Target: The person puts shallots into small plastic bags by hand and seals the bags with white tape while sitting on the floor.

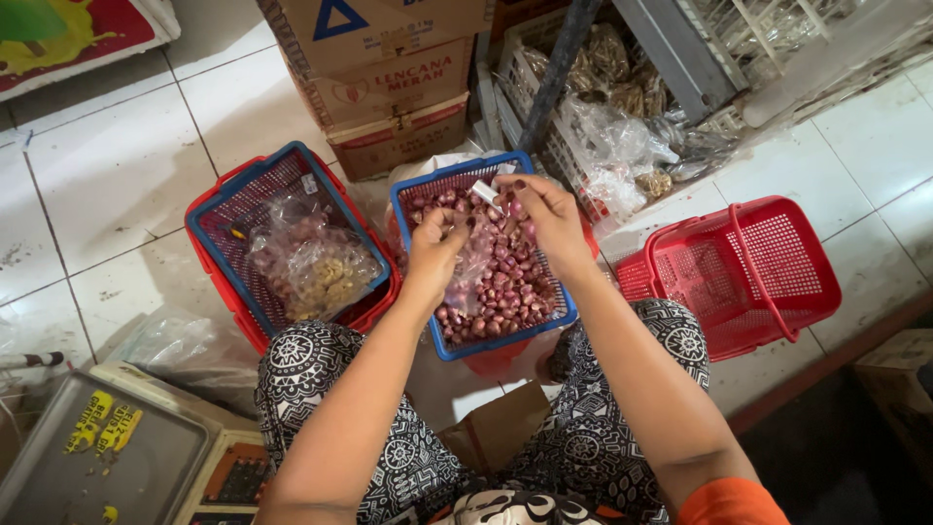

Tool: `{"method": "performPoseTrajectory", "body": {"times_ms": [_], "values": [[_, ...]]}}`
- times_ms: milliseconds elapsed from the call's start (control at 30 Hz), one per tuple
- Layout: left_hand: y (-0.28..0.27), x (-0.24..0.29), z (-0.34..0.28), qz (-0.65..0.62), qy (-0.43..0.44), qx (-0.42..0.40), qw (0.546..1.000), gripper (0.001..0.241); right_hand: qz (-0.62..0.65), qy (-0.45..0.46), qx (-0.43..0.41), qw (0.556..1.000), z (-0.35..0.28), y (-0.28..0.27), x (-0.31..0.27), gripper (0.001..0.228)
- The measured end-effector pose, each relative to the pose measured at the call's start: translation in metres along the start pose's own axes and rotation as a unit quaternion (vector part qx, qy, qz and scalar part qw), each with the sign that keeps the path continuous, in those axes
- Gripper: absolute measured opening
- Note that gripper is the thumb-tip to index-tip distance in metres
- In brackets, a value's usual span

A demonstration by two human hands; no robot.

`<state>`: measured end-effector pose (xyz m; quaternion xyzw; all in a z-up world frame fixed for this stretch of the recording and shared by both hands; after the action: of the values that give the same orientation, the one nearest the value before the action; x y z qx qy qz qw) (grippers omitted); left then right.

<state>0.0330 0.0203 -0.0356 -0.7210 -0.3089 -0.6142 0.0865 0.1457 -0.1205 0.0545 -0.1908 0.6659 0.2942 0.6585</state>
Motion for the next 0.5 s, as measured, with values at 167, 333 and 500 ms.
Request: {"method": "performPoseTrajectory", "body": {"times_ms": [167,333,500], "values": [[0.006,-0.010,0.000,0.030,0.012,0.045,0.998,0.007,-0.275,-0.251,-0.047,0.927,-0.018,0.022,-0.019,0.020],[0.010,-0.018,0.003,0.004,0.009,0.068,0.998,0.005,-0.398,-0.195,-0.007,0.897,-0.021,0.032,-0.014,0.016],[0.014,-0.017,0.003,-0.104,-0.053,0.052,0.992,0.013,-0.221,-0.095,0.035,0.970,-0.005,0.017,0.011,0.015]]}}
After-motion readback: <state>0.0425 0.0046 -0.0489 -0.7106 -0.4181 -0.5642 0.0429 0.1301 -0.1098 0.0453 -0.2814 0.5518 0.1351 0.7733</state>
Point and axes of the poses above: each hand's wrist, its own z-axis towards the middle knuckle, its own y-axis out of the palm, x = y × z, the point moved 3 cm from there along z, towards the middle knuckle, and after that the axes turned 5 degrees about -y, right-handed, at the moved point
